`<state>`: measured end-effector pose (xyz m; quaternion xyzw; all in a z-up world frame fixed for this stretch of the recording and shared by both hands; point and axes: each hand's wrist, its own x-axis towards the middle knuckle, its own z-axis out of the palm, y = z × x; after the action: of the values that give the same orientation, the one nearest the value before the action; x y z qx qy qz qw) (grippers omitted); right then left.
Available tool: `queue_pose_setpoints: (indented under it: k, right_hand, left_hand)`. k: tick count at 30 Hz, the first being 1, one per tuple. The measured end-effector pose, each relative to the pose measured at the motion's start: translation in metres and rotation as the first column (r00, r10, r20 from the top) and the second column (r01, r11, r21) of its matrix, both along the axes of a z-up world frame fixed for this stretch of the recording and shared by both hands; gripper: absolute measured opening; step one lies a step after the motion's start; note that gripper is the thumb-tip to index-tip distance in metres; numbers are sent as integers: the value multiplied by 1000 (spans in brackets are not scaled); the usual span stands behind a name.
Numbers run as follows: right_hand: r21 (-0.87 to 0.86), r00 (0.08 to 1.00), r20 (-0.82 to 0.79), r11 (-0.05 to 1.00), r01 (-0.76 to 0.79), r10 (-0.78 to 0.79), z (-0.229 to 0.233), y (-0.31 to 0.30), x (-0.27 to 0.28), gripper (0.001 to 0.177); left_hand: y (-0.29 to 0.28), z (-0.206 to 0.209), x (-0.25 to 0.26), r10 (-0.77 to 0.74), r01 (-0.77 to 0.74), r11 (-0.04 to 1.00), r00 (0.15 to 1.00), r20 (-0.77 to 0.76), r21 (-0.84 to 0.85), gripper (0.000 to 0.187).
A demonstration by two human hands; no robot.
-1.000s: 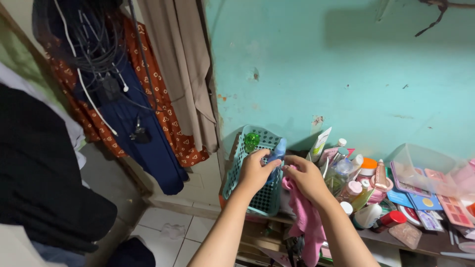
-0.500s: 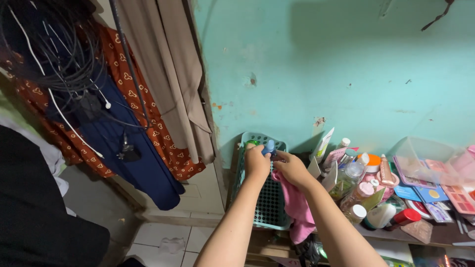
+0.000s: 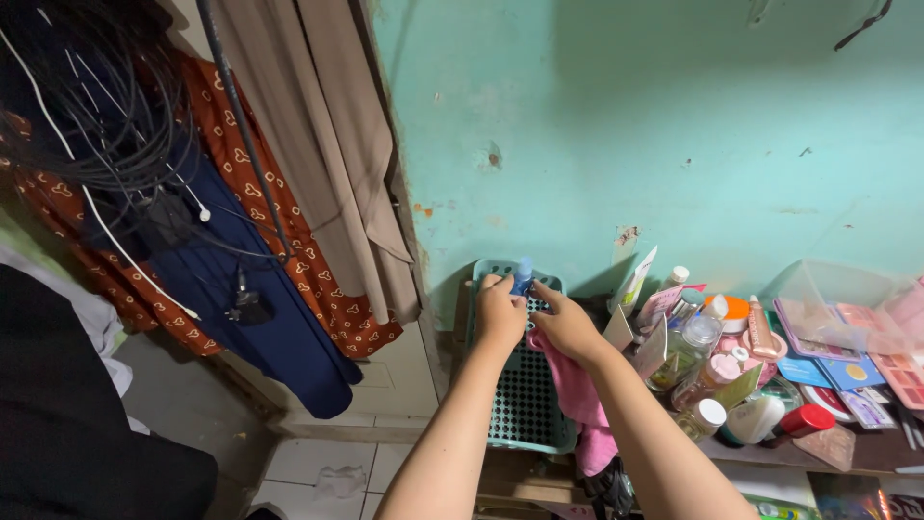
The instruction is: Cleaning and organizing various toiletry bottles, tubes, and a plastic basket on a vanity or shelf using a pink cloth.
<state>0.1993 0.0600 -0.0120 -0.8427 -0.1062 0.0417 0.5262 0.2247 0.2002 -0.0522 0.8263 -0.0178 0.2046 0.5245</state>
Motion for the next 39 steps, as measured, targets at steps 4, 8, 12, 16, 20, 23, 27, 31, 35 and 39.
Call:
queue_pose_setpoints:
  k: [4,8,12,16,20,23,27,31,35,39]
  right_hand:
    - [34,999,-41,999,5,-3,-1,2,0,76]
    - [57,999,38,998,-35,33,-16,-4,8,74]
    - [-203,944,322,969,139,-68,-11,-9,-5,59]
    - [-158,964,224,971,179,-142,46,-14,-61,51]
    - [-61,929,361,992,113,-84,50,-44,-103,45]
    - [94,959,268,994,64,-88,47,-74,-131,39]
    - [317,994,85,948,32,-62,32,-115,-168,41]
    - [242,979,199,970,4,-54,11,-165,-196,41]
    - [391,995,97,920,-10,-30,-14,-208,-210,39]
    - [457,995,12,885,87,-104,-32,-241,-220,38]
  left_hand:
    - [2,3,-5,-20,20,1000,1000,-8,-13,52]
    - [1,3,-8,-14,14,1000,1000,-19,-13,57]
    - [-3,17,-21,41,-41,999,998,42,-16,62]
    - [-16,41,-54,79,-79,997,995,62,6,58]
    - [-42,56,-96,70,-75,997,970,231,14,32]
    - [-72,72,-130,4,-14,1000,944,331,27,15]
    - [-119,86,-178,-131,143,990,941,312,-14,8]
    - [-159,84,-208,-196,219,973,947,256,-65,9]
    - [-192,60,-223,-204,223,971,959,197,-82,7]
    - [-223,21,-225,-149,161,984,980,130,-81,6]
